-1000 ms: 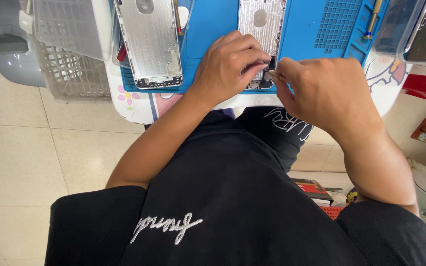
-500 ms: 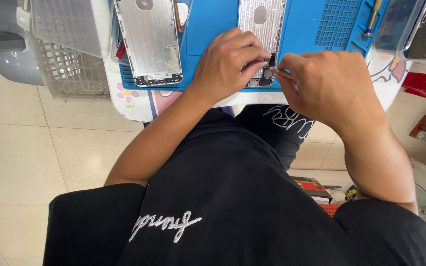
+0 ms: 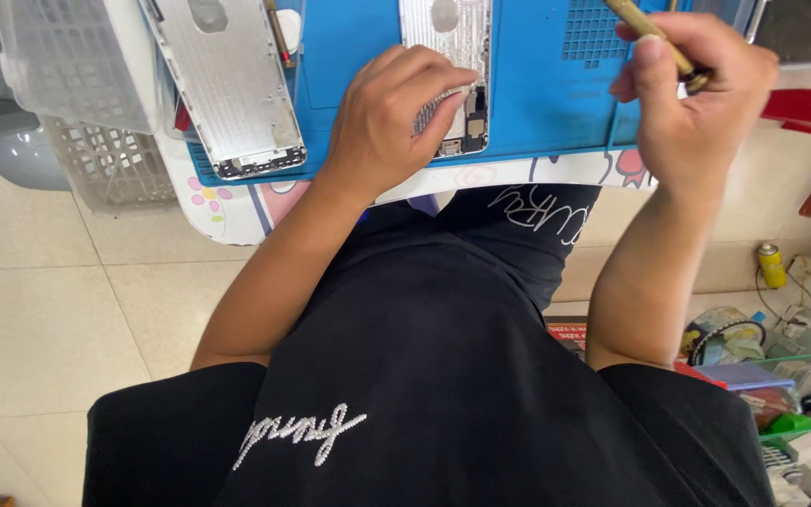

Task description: The person works at a repair bench on a disassembled phone frame, using a small pry tool and screwdriver to scrape old adhesive and residue from the frame edges and to pry small components from the housing. They reposition the frame repeatedly and handle a second phone frame on the mat.

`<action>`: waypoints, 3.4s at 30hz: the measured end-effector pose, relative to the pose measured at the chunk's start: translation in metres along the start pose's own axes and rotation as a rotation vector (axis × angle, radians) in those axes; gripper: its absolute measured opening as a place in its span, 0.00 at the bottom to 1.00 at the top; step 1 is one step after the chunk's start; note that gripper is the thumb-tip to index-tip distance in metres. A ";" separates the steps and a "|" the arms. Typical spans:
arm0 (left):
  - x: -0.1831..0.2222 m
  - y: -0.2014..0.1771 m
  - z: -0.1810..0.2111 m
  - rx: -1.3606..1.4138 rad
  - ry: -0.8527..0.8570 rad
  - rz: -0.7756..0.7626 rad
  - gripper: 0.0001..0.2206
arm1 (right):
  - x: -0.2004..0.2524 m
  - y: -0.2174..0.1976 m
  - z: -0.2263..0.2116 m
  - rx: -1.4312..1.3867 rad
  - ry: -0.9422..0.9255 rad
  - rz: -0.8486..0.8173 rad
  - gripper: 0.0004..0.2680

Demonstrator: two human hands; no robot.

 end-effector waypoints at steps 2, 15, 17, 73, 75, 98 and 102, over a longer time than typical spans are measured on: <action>-0.005 0.000 0.003 -0.003 0.016 -0.016 0.07 | 0.004 0.005 0.017 -0.136 0.020 0.128 0.06; -0.011 0.009 0.005 -0.062 -0.059 -0.067 0.08 | 0.024 0.027 0.061 -0.400 0.011 0.535 0.06; -0.013 0.010 0.006 -0.059 -0.064 -0.079 0.08 | 0.025 0.026 0.056 -0.366 -0.009 0.532 0.06; 0.001 0.009 0.003 -0.036 0.093 0.003 0.11 | 0.024 0.089 0.027 -0.747 -0.129 0.296 0.10; 0.001 0.008 0.007 -0.040 0.114 0.001 0.10 | 0.024 0.090 0.025 -0.741 -0.133 0.288 0.10; -0.002 0.003 0.007 -0.015 0.084 -0.003 0.09 | 0.027 0.090 0.026 -0.768 -0.113 0.289 0.10; -0.005 0.002 0.008 0.004 0.067 0.004 0.09 | 0.025 0.090 0.026 -0.735 -0.145 0.278 0.10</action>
Point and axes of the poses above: each hand's wrist, its own x-axis away from the middle knuckle, its own y-axis out of the palm, z = x × y, the point moved 9 cm from there along -x, towards the middle knuckle, and after that the axes turned 5 degrees about y, right-handed, at the moved point
